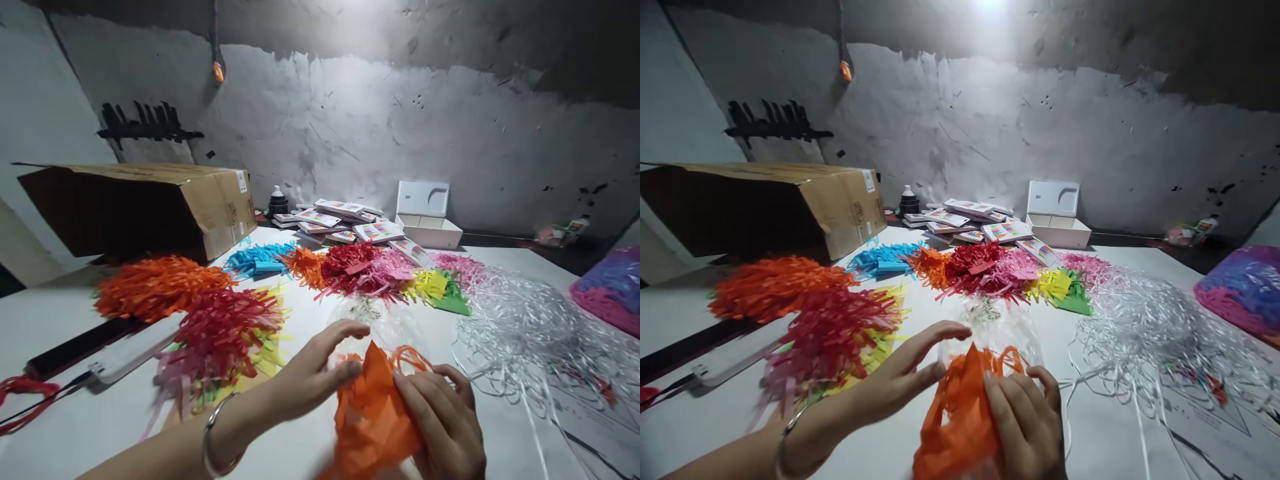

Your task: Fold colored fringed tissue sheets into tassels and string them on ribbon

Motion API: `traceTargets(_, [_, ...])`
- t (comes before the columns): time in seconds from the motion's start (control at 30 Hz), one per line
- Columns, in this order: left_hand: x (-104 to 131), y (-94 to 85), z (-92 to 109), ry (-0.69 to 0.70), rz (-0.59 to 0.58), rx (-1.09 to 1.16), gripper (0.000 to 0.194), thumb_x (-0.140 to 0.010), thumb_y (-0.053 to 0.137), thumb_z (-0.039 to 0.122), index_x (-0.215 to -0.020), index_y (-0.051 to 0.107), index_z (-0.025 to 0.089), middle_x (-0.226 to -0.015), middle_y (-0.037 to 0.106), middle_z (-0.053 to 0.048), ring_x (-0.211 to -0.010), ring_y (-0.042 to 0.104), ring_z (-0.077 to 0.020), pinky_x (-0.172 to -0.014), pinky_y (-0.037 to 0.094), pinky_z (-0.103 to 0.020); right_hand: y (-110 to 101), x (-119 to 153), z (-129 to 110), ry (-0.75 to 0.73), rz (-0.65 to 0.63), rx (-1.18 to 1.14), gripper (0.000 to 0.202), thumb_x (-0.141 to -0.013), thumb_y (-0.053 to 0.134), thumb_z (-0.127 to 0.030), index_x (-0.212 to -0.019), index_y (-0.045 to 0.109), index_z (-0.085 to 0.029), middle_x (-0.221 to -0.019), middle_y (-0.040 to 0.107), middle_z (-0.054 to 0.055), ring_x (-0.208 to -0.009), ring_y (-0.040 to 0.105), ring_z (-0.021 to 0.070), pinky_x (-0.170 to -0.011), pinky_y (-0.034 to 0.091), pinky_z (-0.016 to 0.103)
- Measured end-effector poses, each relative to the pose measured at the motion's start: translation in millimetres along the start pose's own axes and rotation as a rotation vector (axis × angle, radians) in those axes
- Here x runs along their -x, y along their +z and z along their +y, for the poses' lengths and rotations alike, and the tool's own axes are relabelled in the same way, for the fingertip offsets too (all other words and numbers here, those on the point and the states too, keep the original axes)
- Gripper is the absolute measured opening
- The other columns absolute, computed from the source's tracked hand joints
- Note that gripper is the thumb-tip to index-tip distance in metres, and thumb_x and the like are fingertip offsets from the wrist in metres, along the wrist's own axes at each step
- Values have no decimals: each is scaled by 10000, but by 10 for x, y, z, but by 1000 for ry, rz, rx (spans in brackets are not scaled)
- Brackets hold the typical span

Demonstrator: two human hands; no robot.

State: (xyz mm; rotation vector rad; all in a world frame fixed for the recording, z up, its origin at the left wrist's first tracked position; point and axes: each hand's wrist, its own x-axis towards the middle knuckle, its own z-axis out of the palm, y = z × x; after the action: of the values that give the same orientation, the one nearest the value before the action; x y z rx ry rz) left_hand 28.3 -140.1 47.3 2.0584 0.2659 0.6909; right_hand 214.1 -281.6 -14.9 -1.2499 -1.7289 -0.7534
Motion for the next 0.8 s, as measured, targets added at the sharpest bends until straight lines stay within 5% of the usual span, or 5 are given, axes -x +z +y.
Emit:
traceTargets(0.1, [-134,1,-96,-290,-145,140,605,-805,594,761,-852,684,165,-858,659,-56,-863,589,-235,-819,479,-336,-90,26,-41,-47,13,6,454,-974,454,-103,-1411,548,-185,-969,770,76,-914,733,215,-961,413,435])
traceTargets(0.2, [-205,29,-174,-390,-223,233,666,-760,583,812,-573,527,175,-572,484,20,-619,494,-161,-645,439,-288,-159,80,-40,-78,0,51,469,-967,477,-81,-1420,545,-179,-994,779,72,-915,745,210,-960,429,423])
traceTargets(0.37, [-170,46,-175,-464,-215,339,614,-738,650,774,-776,640,161,-735,626,-19,-703,569,-170,-716,449,-285,-197,181,-5,-60,43,77,470,-968,485,-99,-1426,547,-183,-940,782,71,-854,753,214,-932,440,439])
traceTargets(0.57, [-100,31,-131,-545,-344,385,552,-680,789,670,-610,654,139,-570,555,23,-548,439,-103,-530,320,-231,-134,249,27,-74,26,33,526,-969,440,-76,-1485,482,-170,-929,776,90,-860,748,211,-944,414,455])
traceTargets(0.8, [-75,46,-162,-552,-238,508,571,-706,755,704,-768,704,138,-710,642,-14,-637,556,-125,-649,463,-237,-33,363,5,-2,70,1,503,-985,430,-65,-1463,505,-204,-914,769,65,-847,741,192,-961,403,440])
